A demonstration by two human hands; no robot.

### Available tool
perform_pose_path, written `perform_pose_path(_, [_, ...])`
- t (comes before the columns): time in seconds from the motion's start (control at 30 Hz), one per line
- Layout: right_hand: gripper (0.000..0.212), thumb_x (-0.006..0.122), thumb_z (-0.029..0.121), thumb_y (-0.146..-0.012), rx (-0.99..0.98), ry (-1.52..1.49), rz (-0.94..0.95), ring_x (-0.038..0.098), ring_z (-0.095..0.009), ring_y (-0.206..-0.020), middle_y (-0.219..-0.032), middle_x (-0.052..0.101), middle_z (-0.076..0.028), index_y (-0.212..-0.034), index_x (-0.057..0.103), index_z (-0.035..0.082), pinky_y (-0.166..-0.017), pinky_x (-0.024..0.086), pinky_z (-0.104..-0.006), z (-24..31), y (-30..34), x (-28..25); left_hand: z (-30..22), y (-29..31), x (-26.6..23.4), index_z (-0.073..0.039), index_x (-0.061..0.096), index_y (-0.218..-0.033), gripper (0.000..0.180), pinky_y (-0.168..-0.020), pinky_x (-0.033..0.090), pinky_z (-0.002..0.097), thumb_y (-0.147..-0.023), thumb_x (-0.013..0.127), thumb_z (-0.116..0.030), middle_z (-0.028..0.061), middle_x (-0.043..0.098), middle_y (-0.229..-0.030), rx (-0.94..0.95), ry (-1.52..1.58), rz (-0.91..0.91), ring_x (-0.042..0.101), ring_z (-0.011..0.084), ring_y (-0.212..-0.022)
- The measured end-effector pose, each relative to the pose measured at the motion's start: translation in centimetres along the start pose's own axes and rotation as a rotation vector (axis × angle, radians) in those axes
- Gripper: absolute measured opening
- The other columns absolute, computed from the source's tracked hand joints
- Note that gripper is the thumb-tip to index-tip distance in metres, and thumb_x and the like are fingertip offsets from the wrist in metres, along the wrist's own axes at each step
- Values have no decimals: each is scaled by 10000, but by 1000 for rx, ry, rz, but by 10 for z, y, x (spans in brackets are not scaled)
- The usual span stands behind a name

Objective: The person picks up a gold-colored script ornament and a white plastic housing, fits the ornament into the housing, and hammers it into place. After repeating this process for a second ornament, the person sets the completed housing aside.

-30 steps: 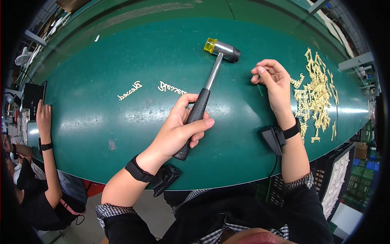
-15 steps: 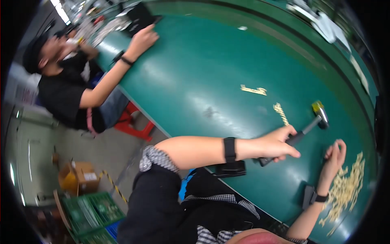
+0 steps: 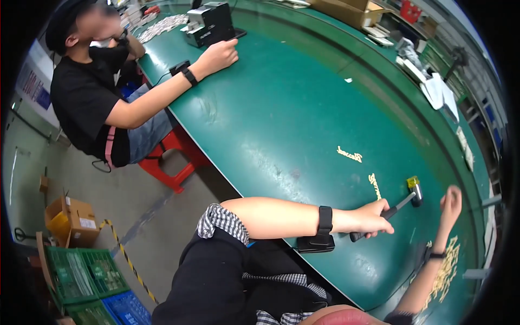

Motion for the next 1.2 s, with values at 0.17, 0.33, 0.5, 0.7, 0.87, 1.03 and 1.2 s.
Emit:
perform_pose_path(0.17, [384, 568, 214, -878, 171, 565, -27, 584, -102, -606, -709, 651, -48, -1237, 565, 80, -555, 442, -253, -51, -114, -54, 0, -6, 9, -15, 376, -1134, 511, -412, 394, 238, -779, 711, -166, 51, 489, -753, -19, -7, 1, 483, 87, -505])
perform_pose_path(0.33, [396, 589, 257, -859, 365, 624, -292, 574, -82, -565, -691, 678, -1, -1232, 577, 124, -585, 471, -249, -71, -130, -112, -5, -8, 9, -8, 362, -1128, 510, -405, 382, 215, -784, 708, -157, 43, 478, -756, -37, 8, 38, 477, 74, -503])
perform_pose_path(0.5, [319, 613, 269, -871, 346, 600, -287, 560, -61, -575, -748, 689, -7, -1109, 606, 58, -578, 457, -206, -59, -115, -117, -4, -11, 5, -10, 351, -1109, 489, -405, 376, 209, -793, 698, -148, 27, 472, -739, -35, 21, 23, 470, 65, -499])
perform_pose_path(0.7, [326, 589, 266, -909, 153, 308, -240, 530, -47, -596, -843, 686, -41, -1085, 550, -6, -553, 413, -179, -6, -71, -99, -1, -11, 6, -14, 349, -1099, 479, -405, 375, 212, -796, 696, -143, 19, 475, -728, -47, 44, 45, 469, 62, -504])
perform_pose_path(0.87, [244, 542, 226, -943, 138, 34, -105, 476, -29, -537, -846, 676, -60, -1077, 529, 23, -479, 343, -166, 56, 24, -21, -3, -7, 5, -7, 345, -1120, 502, -408, 376, 213, -795, 700, -146, 25, 480, -741, -52, 37, 26, 466, 63, -504])
perform_pose_path(1.03, [145, 524, 193, -951, 248, -46, -94, 416, -19, -473, -788, 661, -50, -1002, 519, 57, -410, 279, -161, 60, 98, 25, 1, -9, 4, -9, 336, -1157, 534, -407, 377, 220, -797, 703, -154, 46, 484, -759, -34, 11, 1, 467, 68, -505])
perform_pose_path(1.2, [115, 516, 167, -954, 282, -151, -65, 397, -16, -504, -871, 640, -56, -982, 511, 55, -438, 284, -163, 22, 117, 22, 2, -5, 4, -20, 332, -1158, 526, -399, 381, 237, -803, 698, -151, 56, 488, -760, -30, 3, -35, 474, 78, -503])
Point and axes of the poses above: each hand's wrist, its own y-axis away from the middle knuckle, its own x-axis out of the palm, z = x × y, the point moved 6 cm from there along -y, towards the middle knuckle
